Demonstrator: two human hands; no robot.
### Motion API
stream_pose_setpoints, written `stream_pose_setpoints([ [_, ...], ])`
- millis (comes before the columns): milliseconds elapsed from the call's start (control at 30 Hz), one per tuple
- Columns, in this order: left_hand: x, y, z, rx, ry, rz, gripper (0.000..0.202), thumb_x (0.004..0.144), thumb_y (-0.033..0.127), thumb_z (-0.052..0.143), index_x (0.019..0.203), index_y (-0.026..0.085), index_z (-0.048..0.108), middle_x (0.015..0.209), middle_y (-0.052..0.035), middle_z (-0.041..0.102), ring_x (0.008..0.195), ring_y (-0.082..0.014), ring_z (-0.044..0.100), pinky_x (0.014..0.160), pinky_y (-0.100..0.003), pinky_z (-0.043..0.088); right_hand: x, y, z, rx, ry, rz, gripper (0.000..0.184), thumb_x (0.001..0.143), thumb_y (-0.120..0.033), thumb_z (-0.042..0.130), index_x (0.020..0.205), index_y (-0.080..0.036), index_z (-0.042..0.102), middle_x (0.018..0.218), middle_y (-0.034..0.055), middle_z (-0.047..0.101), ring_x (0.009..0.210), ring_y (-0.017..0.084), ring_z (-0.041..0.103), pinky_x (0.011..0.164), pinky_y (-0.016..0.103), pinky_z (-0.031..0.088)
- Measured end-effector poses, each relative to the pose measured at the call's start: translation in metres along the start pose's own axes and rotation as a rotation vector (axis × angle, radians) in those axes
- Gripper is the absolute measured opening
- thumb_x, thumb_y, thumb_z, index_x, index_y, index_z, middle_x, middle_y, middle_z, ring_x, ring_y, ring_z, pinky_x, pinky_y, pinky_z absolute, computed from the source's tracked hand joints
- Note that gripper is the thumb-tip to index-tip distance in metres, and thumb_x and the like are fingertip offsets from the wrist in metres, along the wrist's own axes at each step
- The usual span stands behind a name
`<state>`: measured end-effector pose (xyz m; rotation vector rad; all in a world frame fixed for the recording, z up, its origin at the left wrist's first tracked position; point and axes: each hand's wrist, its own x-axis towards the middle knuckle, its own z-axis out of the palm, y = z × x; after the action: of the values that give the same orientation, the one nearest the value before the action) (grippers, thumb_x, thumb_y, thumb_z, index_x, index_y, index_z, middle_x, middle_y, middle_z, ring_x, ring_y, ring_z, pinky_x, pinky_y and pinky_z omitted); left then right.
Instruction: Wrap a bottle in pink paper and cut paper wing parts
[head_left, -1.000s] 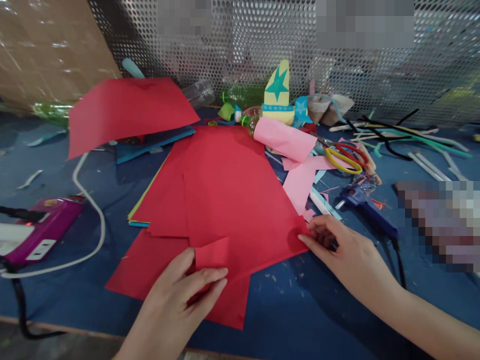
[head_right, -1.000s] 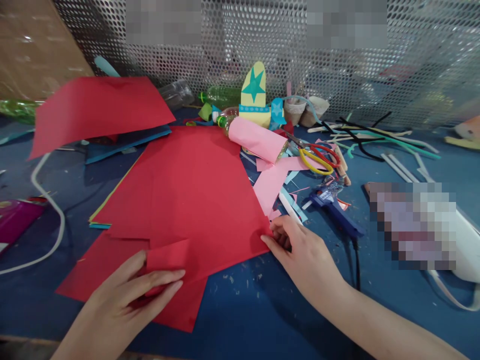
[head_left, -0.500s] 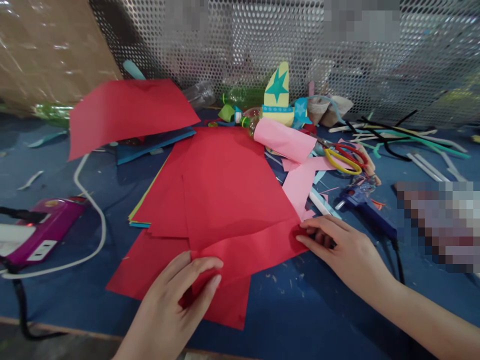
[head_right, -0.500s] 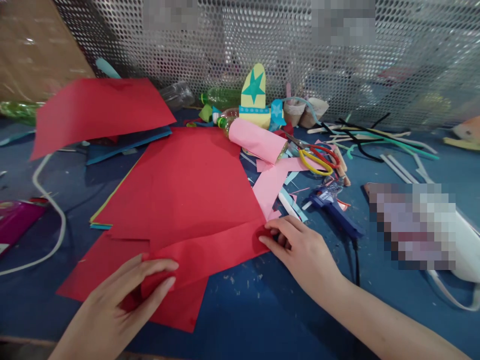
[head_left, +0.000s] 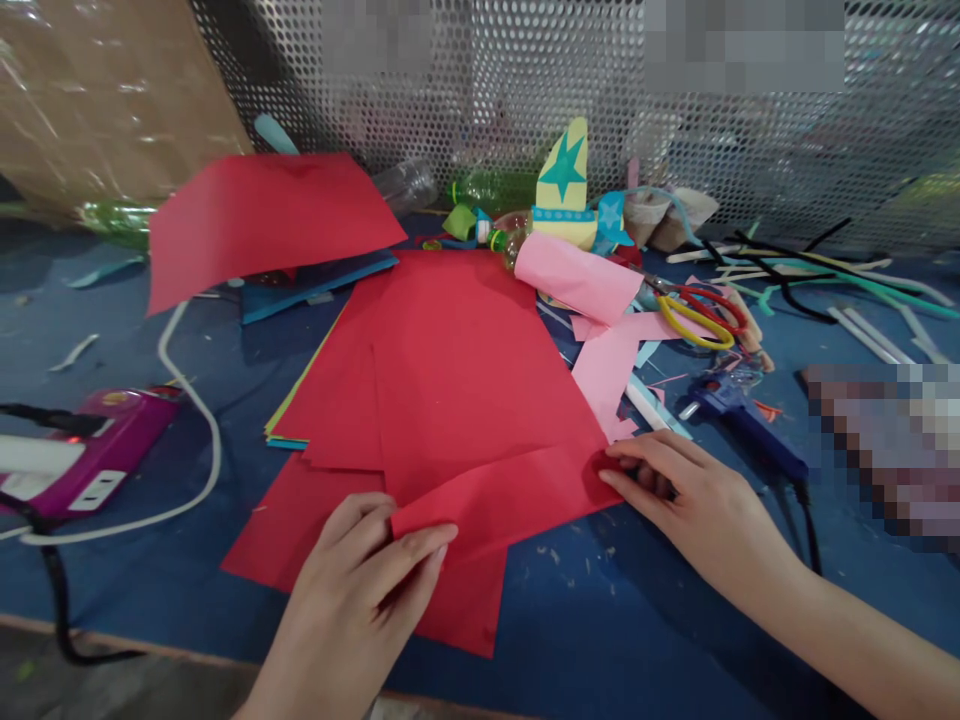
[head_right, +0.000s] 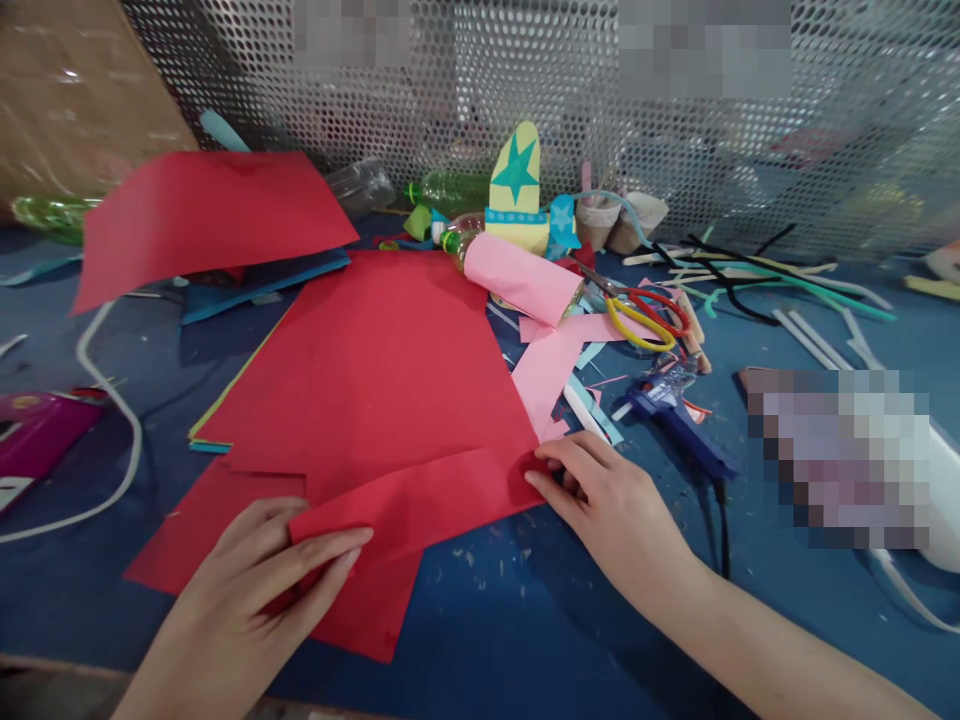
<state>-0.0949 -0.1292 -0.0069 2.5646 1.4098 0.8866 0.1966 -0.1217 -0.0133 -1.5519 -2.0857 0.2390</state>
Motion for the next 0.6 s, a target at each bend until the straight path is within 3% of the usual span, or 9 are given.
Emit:
stream_pose_setpoints([
  [167,0.0,0.0,0.0,0.008,-0.049,0.011,0.019,0.09,0.02,0.053,0.093,0.028,0.07,0.079,-0.0007,0.067,0.078,-0.0185,0.058,0.066,-0.029,0.054,0.0,0.001,0.0,-0.006,-0.012,0.004,0.029,0.098,-0.043,0.043,0.092,-0.021,0.062,0.082,0.0029,0.063,0.052,0.011,0.06,0.054,0.024,0.054],
  [300,-0.006,-0.001,0.002,0.048,-0.064,-0.036,0.016,0.086,0.02,0.056,0.092,0.028,0.069,0.079,-0.0025,0.062,0.082,-0.0203,0.057,0.07,-0.032,0.055,-0.002,0.003,0.002,-0.004,-0.022,0.011,0.028,0.098,-0.043,0.045,0.093,-0.022,0.062,0.083,0.003,0.063,0.054,0.011,0.061,0.056,0.025,0.054],
  [467,-0.01,0.001,0.002,0.131,-0.065,-0.067,0.012,0.085,0.018,0.056,0.086,0.023,0.066,0.116,-0.0095,0.054,0.107,-0.0267,0.055,0.089,-0.047,0.053,-0.002,0.003,0.001,-0.008,-0.024,0.014,0.031,0.098,-0.045,0.043,0.093,-0.022,0.063,0.084,0.0032,0.063,0.054,0.011,0.061,0.054,0.024,0.053],
  [533,-0.008,0.004,0.0,0.137,-0.072,-0.016,0.015,0.086,0.012,0.054,0.087,0.022,0.066,0.128,-0.01,0.051,0.12,-0.0288,0.05,0.095,-0.047,0.051,-0.001,0.003,0.001,-0.014,-0.027,0.003,0.033,0.098,-0.045,0.042,0.095,-0.022,0.064,0.086,0.0038,0.063,0.056,0.011,0.062,0.055,0.024,0.054],
  [600,-0.005,0.007,-0.003,0.138,-0.076,0.056,0.017,0.086,0.009,0.053,0.088,0.021,0.065,0.129,-0.0085,0.053,0.126,-0.0266,0.047,0.097,-0.041,0.052,-0.001,0.003,0.001,-0.019,-0.024,-0.006,0.034,0.099,-0.045,0.04,0.096,-0.023,0.066,0.088,0.0047,0.064,0.058,0.012,0.063,0.056,0.025,0.054],
])
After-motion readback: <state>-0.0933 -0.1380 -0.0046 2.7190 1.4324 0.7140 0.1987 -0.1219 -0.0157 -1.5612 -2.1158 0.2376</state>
